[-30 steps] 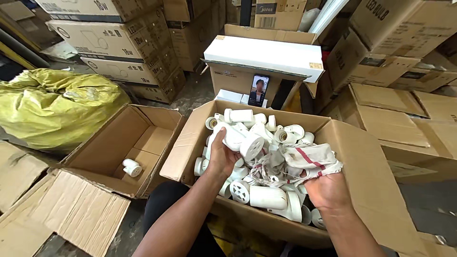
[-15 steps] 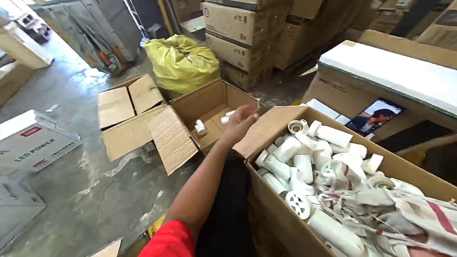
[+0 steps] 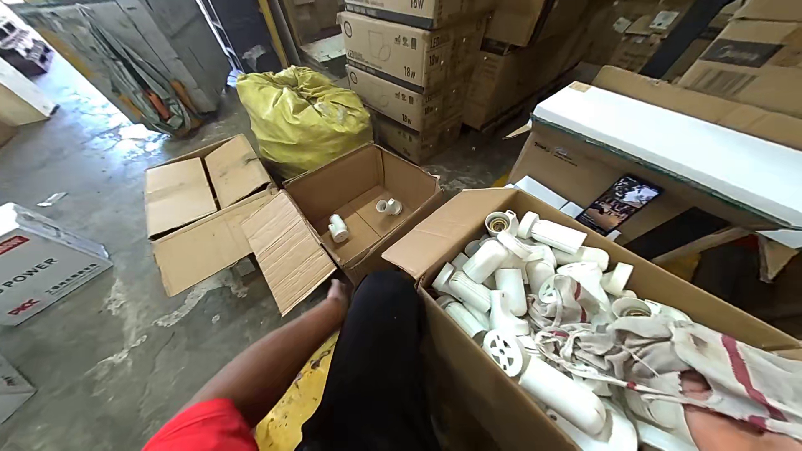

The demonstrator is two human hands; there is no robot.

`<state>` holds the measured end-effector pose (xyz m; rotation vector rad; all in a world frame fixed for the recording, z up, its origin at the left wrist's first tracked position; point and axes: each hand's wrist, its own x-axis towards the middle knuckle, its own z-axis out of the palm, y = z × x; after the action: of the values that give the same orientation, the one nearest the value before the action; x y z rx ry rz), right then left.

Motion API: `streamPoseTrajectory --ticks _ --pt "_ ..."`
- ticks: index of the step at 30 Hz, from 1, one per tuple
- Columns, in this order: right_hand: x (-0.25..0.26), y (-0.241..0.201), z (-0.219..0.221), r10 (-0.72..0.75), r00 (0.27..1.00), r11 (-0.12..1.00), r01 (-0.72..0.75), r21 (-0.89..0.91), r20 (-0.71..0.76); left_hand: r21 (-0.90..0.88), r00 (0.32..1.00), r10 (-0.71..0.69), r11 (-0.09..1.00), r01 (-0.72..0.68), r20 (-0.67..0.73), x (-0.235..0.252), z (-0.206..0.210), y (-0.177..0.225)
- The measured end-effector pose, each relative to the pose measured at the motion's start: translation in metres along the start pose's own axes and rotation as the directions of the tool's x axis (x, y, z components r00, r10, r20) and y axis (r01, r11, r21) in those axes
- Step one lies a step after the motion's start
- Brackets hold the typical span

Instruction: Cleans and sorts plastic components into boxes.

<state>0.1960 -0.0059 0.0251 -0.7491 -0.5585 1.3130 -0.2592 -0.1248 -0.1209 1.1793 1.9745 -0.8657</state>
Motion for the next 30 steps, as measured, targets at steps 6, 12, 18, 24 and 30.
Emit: streamPoseTrajectory --ticks 6,12,18,24,30 --pt "0.013 -0.039 -0.034 -0.155 0.976 0.967 0.118 0.227 0.153 -0.108 0.513 0.201 0.854 -0.510 -0.834 -0.071 -0.146 -0.010" --pt "0.015 -0.042 -0.028 -0.220 0.961 0.964 0.241 0.114 -0.168 0.171 0.174 0.474 0.597 -0.784 -0.863 -0.098 -0.197 0.130" --pt "0.009 -0.018 -0.015 -0.122 0.987 0.991 0.115 -0.069 -0.102 0.029 0.592 0.453 0.809 -0.587 -0.666 -0.050 -0.211 0.224" --pt "-0.002 -0.017 -0.030 -0.282 0.959 0.867 0.248 -0.433 -0.016 0.045 0.642 0.414 0.859 -0.509 -0.645 -0.052 -0.213 0.232" --pt "0.019 -0.016 -0.029 0.008 0.999 0.890 0.011 -0.456 0.040 0.302 0.240 0.676 0.580 -0.756 -0.697 -0.048 -0.192 0.241"
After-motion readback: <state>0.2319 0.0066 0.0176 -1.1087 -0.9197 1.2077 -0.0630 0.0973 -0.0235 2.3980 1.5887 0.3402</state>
